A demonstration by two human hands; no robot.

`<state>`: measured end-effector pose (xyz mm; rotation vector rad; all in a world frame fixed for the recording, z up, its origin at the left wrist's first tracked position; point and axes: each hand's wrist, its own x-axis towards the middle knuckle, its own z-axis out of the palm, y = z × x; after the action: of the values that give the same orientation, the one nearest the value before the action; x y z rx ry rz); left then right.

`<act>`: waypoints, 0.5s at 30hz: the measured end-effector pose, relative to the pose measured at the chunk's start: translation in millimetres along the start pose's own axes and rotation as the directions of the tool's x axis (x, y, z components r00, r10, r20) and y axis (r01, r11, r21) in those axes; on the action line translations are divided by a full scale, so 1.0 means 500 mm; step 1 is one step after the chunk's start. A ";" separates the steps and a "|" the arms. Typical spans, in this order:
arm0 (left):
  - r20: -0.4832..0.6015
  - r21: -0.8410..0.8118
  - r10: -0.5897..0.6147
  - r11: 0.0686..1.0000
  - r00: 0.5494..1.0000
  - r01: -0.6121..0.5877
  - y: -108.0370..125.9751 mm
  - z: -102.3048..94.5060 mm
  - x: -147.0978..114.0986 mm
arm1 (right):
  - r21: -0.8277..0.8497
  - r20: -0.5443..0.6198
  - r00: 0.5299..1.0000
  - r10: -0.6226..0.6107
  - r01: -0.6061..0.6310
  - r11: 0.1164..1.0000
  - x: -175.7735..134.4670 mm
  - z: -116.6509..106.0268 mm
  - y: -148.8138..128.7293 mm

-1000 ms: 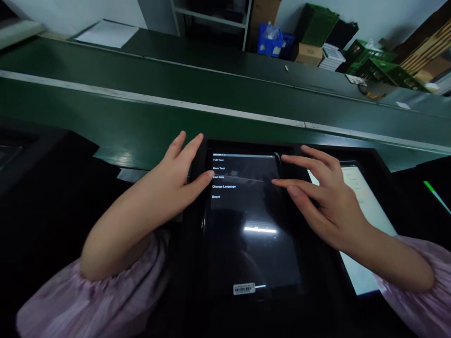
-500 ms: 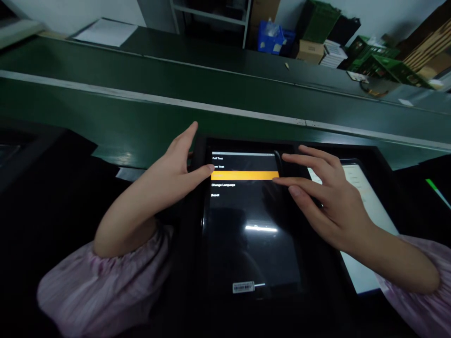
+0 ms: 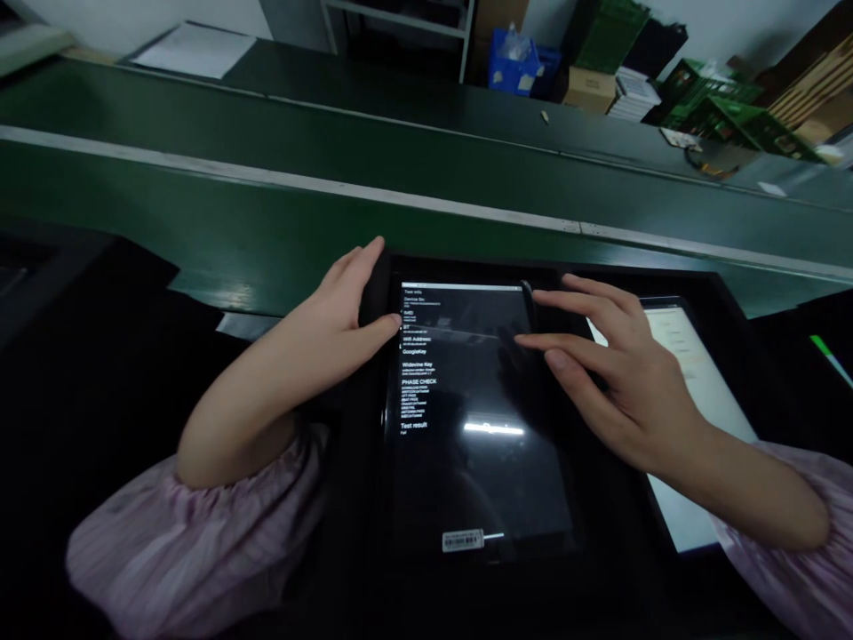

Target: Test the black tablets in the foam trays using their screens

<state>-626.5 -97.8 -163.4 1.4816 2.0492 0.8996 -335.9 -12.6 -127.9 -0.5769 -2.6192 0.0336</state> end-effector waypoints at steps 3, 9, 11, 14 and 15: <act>-0.011 0.020 0.007 1.000 1.000 -0.007 -0.007 -0.002 -0.002 | -0.003 0.004 1.000 0.005 -0.005 1.000 -0.001 0.000 0.001; -0.004 0.071 0.063 0.995 0.998 -0.063 -0.011 0.003 0.000 | 0.001 0.002 1.000 0.012 -0.012 1.000 0.000 0.000 -0.002; -0.018 0.098 0.054 0.994 0.998 -0.052 -0.007 0.007 -0.001 | -0.003 0.003 1.000 0.009 -0.009 1.000 0.001 0.001 -0.003; -0.005 0.100 0.016 0.995 1.000 -0.016 0.003 0.011 -0.005 | -0.007 0.011 1.000 0.004 -0.004 1.000 0.003 0.005 0.000; 0.011 0.090 0.003 0.996 1.000 -0.004 0.005 0.010 -0.007 | -0.008 0.014 1.000 0.004 -0.003 1.000 0.004 0.008 0.001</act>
<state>-620.4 -99.4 -165.1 1.5336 2.1052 0.8083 -339.0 -10.9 -130.5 -0.5861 -2.6330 0.0278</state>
